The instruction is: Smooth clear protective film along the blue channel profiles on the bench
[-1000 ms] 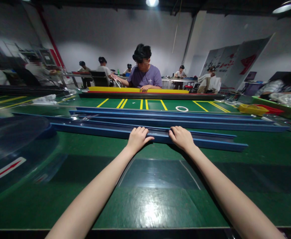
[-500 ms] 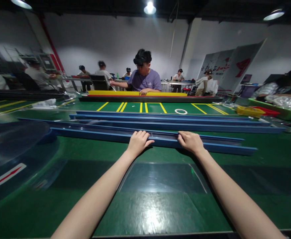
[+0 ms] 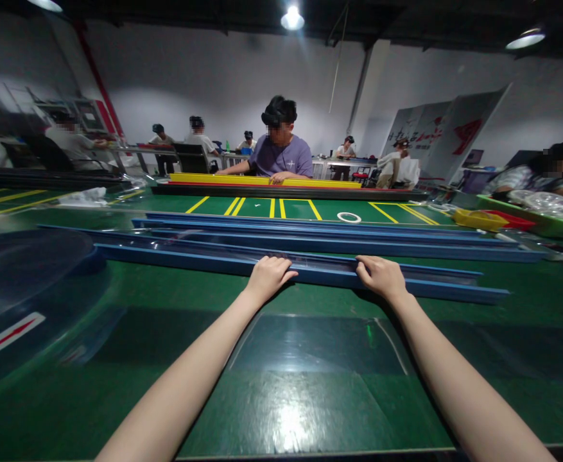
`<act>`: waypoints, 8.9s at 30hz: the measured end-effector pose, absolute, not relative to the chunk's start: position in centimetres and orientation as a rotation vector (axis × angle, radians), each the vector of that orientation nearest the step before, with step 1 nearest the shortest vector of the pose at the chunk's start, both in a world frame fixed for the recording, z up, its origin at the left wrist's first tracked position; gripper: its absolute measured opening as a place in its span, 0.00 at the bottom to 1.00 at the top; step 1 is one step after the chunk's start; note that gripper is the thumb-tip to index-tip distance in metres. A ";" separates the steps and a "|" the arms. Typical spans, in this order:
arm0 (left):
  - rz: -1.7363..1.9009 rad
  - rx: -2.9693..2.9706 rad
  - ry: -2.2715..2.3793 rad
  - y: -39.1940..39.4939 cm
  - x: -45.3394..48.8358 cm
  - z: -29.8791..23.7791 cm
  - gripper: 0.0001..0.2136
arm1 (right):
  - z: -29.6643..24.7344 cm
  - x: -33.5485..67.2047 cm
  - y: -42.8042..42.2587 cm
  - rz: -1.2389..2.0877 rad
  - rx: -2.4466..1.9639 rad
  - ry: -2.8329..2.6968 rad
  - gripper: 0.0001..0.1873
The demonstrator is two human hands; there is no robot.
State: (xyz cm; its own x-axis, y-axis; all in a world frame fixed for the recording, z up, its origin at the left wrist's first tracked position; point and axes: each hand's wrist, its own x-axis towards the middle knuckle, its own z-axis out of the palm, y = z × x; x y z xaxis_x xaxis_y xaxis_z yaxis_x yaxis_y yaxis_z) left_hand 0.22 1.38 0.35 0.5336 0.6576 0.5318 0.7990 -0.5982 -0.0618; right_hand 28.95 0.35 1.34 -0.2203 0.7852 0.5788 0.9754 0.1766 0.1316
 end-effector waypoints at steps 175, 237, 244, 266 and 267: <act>-0.632 -2.402 -1.156 1.4 0.5 0.5 0.18 | 2.5 26.1 0.1 -0.621 -1.744 -2.078 0.12; -0.680 -2.391 -1.147 1.0 0.8 0.3 0.18 | 3.2 24.3 0.3 -0.482 -1.681 -2.084 0.13; -0.799 -2.373 -1.156 0.8 0.8 0.6 0.11 | 2.8 21.5 0.6 -0.543 -1.508 -2.253 0.15; -1.309 -2.403 -1.003 1.2 0.3 -0.2 0.08 | 2.8 23.1 0.2 -0.580 -1.605 -2.273 0.11; -1.286 -2.404 -0.989 1.2 0.3 -0.2 0.08 | 2.7 23.6 0.2 -0.580 -1.617 -2.264 0.11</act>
